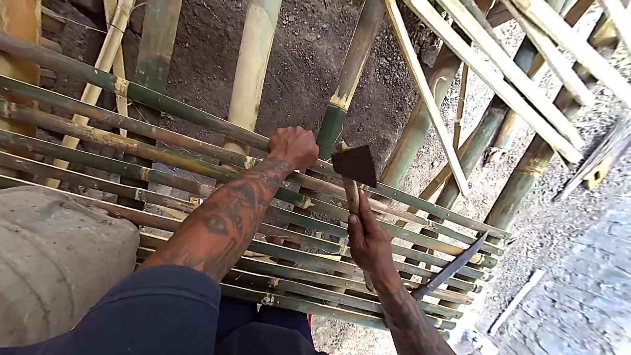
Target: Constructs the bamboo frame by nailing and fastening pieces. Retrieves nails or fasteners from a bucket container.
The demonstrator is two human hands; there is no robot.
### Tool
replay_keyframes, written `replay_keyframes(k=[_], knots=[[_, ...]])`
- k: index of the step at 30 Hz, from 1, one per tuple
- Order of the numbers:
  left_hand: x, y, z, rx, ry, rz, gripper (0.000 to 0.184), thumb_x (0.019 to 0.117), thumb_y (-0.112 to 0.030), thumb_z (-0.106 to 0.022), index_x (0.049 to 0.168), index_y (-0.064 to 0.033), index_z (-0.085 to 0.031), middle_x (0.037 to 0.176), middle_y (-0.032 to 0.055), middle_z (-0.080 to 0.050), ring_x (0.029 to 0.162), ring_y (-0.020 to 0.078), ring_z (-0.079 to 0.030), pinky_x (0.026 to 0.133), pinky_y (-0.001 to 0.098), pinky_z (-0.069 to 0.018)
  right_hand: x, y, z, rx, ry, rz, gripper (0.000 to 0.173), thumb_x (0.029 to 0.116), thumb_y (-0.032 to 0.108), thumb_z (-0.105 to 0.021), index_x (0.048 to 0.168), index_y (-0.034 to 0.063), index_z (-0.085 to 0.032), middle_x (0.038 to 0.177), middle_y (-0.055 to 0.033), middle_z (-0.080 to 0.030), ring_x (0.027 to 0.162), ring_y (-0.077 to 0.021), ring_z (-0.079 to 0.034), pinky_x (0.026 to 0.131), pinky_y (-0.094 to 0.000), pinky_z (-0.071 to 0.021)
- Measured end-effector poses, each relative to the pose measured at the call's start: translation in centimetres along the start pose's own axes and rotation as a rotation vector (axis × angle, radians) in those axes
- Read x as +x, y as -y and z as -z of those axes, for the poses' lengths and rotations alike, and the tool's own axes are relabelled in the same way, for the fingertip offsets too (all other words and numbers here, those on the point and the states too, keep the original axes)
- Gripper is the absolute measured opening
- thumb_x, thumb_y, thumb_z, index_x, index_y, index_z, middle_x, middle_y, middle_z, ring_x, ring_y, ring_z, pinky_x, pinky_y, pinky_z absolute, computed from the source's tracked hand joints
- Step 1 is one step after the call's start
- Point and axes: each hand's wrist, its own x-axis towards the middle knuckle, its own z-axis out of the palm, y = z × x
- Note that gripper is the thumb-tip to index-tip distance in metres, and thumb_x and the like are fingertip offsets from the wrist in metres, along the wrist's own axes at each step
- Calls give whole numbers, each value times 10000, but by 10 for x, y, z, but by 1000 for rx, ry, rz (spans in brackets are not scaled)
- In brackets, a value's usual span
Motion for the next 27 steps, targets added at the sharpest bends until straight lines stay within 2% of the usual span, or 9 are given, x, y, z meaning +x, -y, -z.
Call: replay_keyframes(k=[5,9,11,14,16,18,22,25,27], knots=[[0,0,1,10,5,-2,436,1002,-372,-416,813,-46,-634,847,177,-677,851,386,-689,646,576,-485,-3,16,8,109,-171,164,571,1117,394,-385,1529,1,-429,759,-50,-637,596,-82,-600,540,-289,-555],[2,1,1,-5,21,-16,431,1008,-375,-440,838,-33,-639,863,195,-676,873,403,-686,661,589,-486,7,-4,-8,-139,40,38,499,1062,249,-495,1491,-5,-514,790,-102,-726,579,-205,-661,556,-411,-569],[3,2,1,2,7,-25,445,1007,-383,-422,831,-35,-638,866,194,-676,877,401,-685,673,589,-485,10,-4,-5,-132,54,6,518,1068,267,-482,1511,-1,-491,769,-79,-715,550,-176,-631,532,-387,-551],[5,3,3,-5,-9,-30,455,1009,-384,-410,821,-40,-642,860,190,-678,868,397,-686,667,592,-491,4,5,5,2,-61,100,534,1084,286,-455,1502,-46,-472,774,-62,-692,562,-88,-608,530,-292,-552],[1,1,-1,-4,17,-32,453,1013,-382,-406,839,-42,-649,883,193,-683,884,399,-687,683,596,-494,-10,10,6,99,-146,157,547,1106,355,-424,1503,-20,-470,744,-53,-662,585,-74,-616,541,-283,-562],[2,1,1,2,14,-29,443,1009,-376,-414,834,-42,-646,885,188,-683,881,394,-686,681,593,-491,-13,5,-7,128,-199,187,520,1114,385,-409,1493,36,-477,745,-58,-641,598,-101,-618,558,-310,-569],[0,0,0,-14,26,-38,434,1008,-377,-446,844,-31,-650,884,197,-680,896,404,-683,687,604,-487,2,-15,-28,-91,11,-7,502,1042,210,-519,1475,-46,-511,782,-120,-725,586,-225,-670,573,-432,-575],[-4,1,-2,-1,6,-37,442,1003,-379,-429,852,-33,-660,884,194,-685,890,403,-688,678,597,-495,-3,-10,-20,-10,-41,15,525,1058,222,-482,1504,-54,-466,782,-88,-707,567,-153,-630,550,-367,-569],[0,1,2,5,-3,-33,445,1013,-378,-416,865,-36,-660,890,194,-688,893,402,-690,684,595,-496,-8,-2,-12,101,-139,98,548,1093,302,-437,1513,-50,-442,758,-56,-667,555,-90,-598,525,-309,-557]])
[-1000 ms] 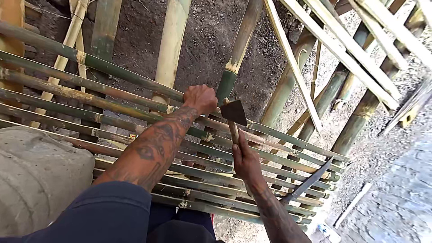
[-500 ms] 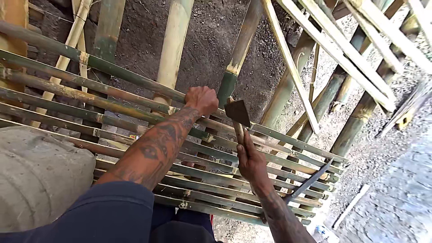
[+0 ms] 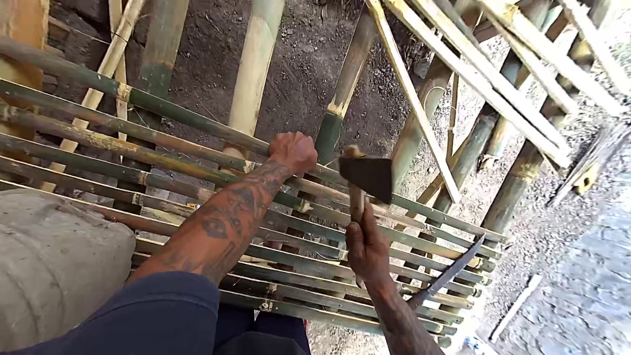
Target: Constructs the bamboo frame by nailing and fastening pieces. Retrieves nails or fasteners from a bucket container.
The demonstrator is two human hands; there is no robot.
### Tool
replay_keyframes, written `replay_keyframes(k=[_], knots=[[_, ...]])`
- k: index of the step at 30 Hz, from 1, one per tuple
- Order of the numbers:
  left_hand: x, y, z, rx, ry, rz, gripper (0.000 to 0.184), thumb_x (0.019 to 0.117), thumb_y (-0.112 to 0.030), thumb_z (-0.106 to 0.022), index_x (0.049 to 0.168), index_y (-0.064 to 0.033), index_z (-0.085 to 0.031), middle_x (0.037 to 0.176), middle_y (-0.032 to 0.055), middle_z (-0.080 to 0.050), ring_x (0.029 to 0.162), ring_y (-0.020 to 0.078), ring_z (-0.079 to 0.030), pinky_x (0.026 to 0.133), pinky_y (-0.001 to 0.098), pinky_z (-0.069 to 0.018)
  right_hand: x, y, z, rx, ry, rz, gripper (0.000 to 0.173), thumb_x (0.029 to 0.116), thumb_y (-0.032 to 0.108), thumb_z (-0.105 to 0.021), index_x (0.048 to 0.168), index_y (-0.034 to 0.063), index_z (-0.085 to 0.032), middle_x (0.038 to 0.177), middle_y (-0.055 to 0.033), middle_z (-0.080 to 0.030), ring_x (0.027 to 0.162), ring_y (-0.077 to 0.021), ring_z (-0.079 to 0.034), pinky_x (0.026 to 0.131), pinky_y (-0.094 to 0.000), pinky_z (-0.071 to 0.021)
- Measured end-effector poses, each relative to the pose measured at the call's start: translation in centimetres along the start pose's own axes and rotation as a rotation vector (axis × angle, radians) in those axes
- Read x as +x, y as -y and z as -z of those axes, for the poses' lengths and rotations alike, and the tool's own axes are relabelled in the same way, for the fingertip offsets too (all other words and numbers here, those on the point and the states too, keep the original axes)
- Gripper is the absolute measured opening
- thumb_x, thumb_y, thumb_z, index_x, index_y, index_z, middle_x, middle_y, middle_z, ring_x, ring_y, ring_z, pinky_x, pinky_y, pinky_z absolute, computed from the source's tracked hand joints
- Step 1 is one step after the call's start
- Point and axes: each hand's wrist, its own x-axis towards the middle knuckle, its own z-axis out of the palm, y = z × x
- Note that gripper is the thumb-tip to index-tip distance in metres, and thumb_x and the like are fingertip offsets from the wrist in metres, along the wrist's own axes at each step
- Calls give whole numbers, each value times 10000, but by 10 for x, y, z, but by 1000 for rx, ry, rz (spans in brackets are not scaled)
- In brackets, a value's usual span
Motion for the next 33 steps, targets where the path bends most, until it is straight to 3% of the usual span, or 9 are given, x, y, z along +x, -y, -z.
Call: replay_keyframes(k=[3,5,7,9,14,17,23,28,33], knots=[[-3,-1,-5,0,12,5,438,1009,-375,-415,854,-42,-654,883,186,-685,890,395,-688,691,596,-495,-8,2,-3,22,-96,89,524,1110,382,-419,1459,-3,-491,744,-56,-642,580,-100,-612,547,-316,-572],[0,1,-1,1,13,7,435,1011,-381,-432,868,-38,-658,895,189,-688,900,398,-688,696,599,-496,0,-13,-14,-140,30,29,478,1075,279,-475,1426,-38,-544,796,-118,-705,616,-187,-667,592,-396,-592],[-1,0,-4,-14,16,-8,449,1012,-396,-459,861,-24,-660,902,204,-688,909,411,-686,700,611,-495,11,-12,-11,-258,217,-165,498,1056,239,-502,1492,-3,-510,831,-153,-739,654,-280,-705,642,-493,-584],[-4,0,-4,-9,-14,-12,446,1008,-375,-430,849,-23,-652,903,207,-688,910,417,-687,697,611,-497,14,-5,0,-228,180,-187,514,1064,251,-500,1521,16,-483,801,-123,-726,615,-235,-673,615,-453,-573],[-6,-1,-6,-3,-31,-2,459,1013,-390,-430,858,-27,-664,917,207,-699,925,419,-691,722,621,-506,1,21,27,-4,-29,45,542,1094,322,-451,1483,-55,-477,780,-54,-672,597,-80,-615,556,-291,-569],[0,3,-7,-10,-66,-9,469,1012,-387,-407,810,-35,-641,878,193,-686,895,400,-687,703,599,-491,3,24,26,93,-67,103,570,1103,373,-442,1483,-51,-475,782,-46,-663,610,-49,-604,561,-253,-561],[5,5,-6,-64,-55,2,530,1027,-448,-344,817,-60,-638,874,177,-686,905,373,-687,734,589,-479,-22,11,1,156,-64,-49,628,1098,396,-421,1509,-79,-426,731,-20,-654,546,-55,-586,500,-277,-547],[7,-2,4,-127,0,60,860,981,-783,-265,1009,-41,-700,999,210,-710,1020,396,-690,832,634,-508,-53,11,-7,238,-88,-163,647,1099,416,-414,1544,-52,-386,719,-7,-635,526,-55,-562,480,-276,-533],[22,-25,9,-303,-47,109,769,995,-715,-410,1139,-2,-659,1095,231,-693,1078,402,-677,867,637,-522,-65,3,3,229,-86,-199,660,1092,435,-427,1546,-43,-390,726,10,-629,543,-36,-558,497,-250,-528]])
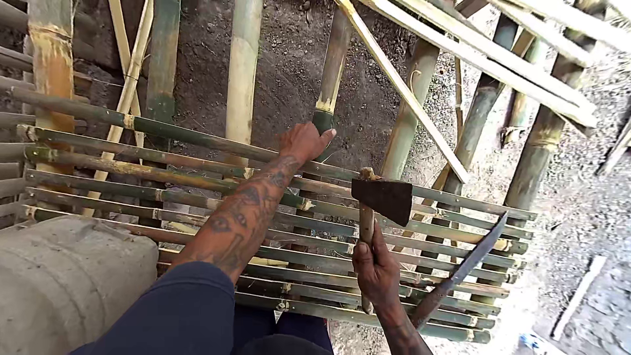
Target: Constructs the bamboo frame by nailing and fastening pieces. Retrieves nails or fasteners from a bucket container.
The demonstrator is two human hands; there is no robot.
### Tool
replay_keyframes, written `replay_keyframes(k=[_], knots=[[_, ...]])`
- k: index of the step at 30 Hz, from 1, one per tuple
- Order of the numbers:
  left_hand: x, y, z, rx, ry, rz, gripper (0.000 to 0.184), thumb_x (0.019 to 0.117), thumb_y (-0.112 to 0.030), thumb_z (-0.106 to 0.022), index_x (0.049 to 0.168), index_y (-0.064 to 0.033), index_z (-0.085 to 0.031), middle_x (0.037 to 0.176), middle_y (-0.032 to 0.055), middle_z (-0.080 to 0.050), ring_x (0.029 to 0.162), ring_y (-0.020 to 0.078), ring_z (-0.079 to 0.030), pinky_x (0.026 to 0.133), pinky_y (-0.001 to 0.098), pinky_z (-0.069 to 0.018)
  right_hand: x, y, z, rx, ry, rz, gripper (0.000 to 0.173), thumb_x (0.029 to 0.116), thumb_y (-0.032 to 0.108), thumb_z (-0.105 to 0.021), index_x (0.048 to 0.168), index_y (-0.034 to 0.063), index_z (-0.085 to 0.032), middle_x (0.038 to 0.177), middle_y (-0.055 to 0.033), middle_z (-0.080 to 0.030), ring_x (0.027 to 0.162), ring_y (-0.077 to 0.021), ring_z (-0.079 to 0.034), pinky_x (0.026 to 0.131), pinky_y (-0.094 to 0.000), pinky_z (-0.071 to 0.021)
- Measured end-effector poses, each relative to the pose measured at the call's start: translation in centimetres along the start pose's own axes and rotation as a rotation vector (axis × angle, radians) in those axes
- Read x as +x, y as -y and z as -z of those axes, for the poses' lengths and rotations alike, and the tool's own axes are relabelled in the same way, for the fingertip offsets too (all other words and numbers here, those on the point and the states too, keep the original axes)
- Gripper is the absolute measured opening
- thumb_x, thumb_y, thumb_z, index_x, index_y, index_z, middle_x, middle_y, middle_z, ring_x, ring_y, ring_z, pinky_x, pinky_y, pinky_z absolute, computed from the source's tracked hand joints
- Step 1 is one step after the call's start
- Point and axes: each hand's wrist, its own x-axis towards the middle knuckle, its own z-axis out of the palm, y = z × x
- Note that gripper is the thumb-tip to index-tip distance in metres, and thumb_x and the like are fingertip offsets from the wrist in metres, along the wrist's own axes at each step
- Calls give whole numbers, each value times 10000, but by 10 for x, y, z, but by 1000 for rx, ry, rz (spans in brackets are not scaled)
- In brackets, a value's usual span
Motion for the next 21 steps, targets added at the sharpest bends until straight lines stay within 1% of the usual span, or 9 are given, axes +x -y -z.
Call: replay_keyframes(k=[1,3,6,8,11,14,17,21], knots=[[0,-2,-2,-27,5,0,774,997,-714,-414,1164,5,-648,1105,235,-689,1089,400,-676,880,635,-524,0,-2,4,-11,4,5,663,1093,443,-424,1544,-42,-395,738,7,-637,553,-35,-567,507,-250,-536],[-1,0,-4,-56,-7,-10,796,1000,-730,-374,1111,6,-657,1065,228,-695,1061,391,-683,865,630,-527,5,-6,9,-37,12,19,650,1096,437,-416,1541,-35,-403,767,-2,-655,573,-33,-584,523,-255,-550],[0,8,-5,-54,-15,-46,857,988,-771,-299,1122,0,-650,1044,214,-698,1051,384,-686,868,624,-528,13,-11,9,-52,22,40,633,1096,427,-422,1530,-33,-426,766,-12,-655,574,-44,-585,521,-266,-552],[0,10,-8,-54,-25,-61,859,991,-772,-277,1103,-4,-647,1024,207,-694,1038,378,-687,858,613,-529,17,-10,8,-66,26,49,637,1093,432,-422,1527,-35,-431,757,-9,-652,572,-41,-587,516,-262,-550],[4,11,-12,-103,-49,-68,803,1021,-720,-279,1024,-8,-650,985,201,-689,1001,367,-691,833,602,-538,20,-9,2,-58,27,63,644,1095,452,-421,1530,-22,-431,745,-3,-645,560,-39,-581,513,-261,-552],[8,11,-13,-139,-46,-62,741,1067,-634,-263,1040,-5,-654,1013,202,-687,1033,364,-686,851,600,-537,27,-13,-8,-127,24,99,608,1094,436,-427,1516,-1,-469,750,-18,-662,554,-39,-584,511,-259,-547],[8,9,-14,-149,-37,-71,664,1102,-548,-262,1071,-5,-642,1026,204,-685,1046,364,-683,860,587,-536,37,-20,-16,-225,43,125,582,1093,396,-430,1504,-12,-484,773,-37,-685,566,-46,-595,526,-263,-546],[11,11,-15,-182,-31,-86,616,1114,-502,-265,1038,-16,-636,1016,200,-678,1020,357,-685,827,582,-542,49,-22,-25,-269,54,135,564,1088,347,-441,1510,-26,-471,787,-46,-694,582,-59,-612,543,-276,-557]])
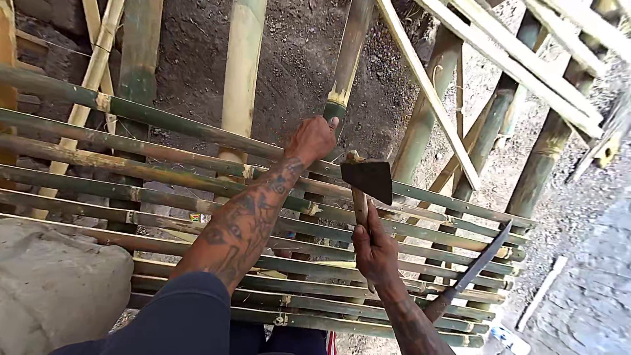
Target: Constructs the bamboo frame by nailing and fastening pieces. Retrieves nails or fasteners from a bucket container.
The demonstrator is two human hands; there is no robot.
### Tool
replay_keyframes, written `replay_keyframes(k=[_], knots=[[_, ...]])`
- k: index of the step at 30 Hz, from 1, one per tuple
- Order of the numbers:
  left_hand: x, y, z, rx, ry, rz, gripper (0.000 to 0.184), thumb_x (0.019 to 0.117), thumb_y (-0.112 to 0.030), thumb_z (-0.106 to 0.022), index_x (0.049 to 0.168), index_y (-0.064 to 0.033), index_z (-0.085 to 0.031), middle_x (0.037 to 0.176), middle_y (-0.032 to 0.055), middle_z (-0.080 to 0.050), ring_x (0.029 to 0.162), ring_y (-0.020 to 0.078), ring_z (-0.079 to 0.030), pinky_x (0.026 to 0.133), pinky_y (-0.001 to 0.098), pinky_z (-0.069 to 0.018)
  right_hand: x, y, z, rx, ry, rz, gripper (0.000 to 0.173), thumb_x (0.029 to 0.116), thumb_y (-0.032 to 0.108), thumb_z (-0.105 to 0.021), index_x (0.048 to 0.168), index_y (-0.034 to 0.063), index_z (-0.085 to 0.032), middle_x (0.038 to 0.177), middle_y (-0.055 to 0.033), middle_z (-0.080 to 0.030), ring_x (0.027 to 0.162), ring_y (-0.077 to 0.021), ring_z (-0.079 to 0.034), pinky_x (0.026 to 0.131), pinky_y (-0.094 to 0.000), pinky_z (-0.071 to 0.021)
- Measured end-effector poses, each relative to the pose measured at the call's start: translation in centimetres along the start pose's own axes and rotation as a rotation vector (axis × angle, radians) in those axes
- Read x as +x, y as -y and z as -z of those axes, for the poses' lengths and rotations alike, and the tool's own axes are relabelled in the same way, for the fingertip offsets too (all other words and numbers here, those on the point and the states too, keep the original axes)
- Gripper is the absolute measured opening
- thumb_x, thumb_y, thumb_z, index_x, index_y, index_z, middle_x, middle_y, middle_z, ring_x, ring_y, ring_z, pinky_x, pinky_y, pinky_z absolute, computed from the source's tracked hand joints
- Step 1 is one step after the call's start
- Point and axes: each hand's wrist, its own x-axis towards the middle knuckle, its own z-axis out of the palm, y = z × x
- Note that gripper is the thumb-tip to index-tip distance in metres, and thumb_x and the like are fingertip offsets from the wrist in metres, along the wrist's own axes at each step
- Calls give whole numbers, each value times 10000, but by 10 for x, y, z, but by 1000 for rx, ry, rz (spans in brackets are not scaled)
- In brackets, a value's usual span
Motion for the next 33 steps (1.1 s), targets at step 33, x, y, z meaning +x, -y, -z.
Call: replay_keyframes(k=[33], knots=[[-3,3,6,-58,10,-86,593,1130,-410,-255,961,17,-629,999,226,-665,1006,375,-677,819,586,-526,7,24,-16,-185,31,-76,498,1057,227,-502,1481,-33,-510,759,-85,-706,573,-155,-639,564,-364,-561]])
